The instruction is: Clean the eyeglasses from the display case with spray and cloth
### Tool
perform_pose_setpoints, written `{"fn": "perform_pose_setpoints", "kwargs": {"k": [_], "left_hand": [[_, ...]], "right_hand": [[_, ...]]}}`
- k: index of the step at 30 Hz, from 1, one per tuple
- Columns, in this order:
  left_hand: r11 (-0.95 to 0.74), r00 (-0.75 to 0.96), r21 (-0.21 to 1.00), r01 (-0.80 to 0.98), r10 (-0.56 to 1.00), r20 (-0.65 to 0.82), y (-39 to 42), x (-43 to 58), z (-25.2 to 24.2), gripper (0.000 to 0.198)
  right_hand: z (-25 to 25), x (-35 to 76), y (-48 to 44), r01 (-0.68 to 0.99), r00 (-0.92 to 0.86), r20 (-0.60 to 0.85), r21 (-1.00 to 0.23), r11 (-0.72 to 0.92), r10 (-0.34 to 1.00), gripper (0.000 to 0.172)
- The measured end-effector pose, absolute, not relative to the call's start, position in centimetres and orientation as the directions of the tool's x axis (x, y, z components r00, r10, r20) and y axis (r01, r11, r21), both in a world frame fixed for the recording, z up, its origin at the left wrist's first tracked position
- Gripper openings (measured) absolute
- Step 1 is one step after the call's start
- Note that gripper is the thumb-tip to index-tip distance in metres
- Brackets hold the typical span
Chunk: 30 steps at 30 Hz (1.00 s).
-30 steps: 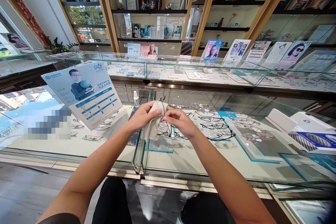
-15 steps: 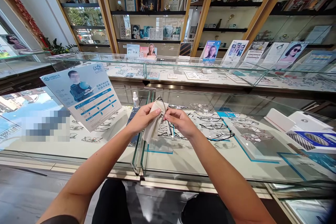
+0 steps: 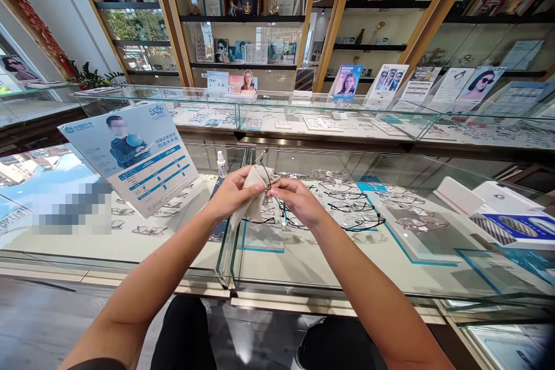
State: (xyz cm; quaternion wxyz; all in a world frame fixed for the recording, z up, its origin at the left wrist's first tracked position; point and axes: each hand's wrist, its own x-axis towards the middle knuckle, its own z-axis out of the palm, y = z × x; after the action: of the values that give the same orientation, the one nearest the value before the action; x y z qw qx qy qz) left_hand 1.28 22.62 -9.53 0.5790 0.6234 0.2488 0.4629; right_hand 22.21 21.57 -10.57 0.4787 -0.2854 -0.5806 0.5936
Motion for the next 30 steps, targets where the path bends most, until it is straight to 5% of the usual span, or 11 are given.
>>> {"fn": "perform_pose_setpoints", "kwargs": {"k": [11,20,30], "left_hand": [[-0.309,0.330,0.940,-0.148,0.880,0.341,22.4,1.7,-9.6,0.050],[-0.310,0.580,0.942,-0.127,0.748,0.324,23.3,0.0,-8.4,0.042],[-0.462,0.317,0.886,-0.030,0.836,0.447,22.8,1.2,-9.9,0.050]], "right_hand": [[-10.2,21.8,21.2,-0.178,-0.514,0.204,-0.976,0.129,0.833,0.036],[-10.4,22.5,21.7,-0.182,-0.457,0.191,-0.976,0.118,0.869,0.034],[-11.1,22.0,21.8,-0.220,-0.568,0.256,-0.963,0.156,0.782,0.040]]}}
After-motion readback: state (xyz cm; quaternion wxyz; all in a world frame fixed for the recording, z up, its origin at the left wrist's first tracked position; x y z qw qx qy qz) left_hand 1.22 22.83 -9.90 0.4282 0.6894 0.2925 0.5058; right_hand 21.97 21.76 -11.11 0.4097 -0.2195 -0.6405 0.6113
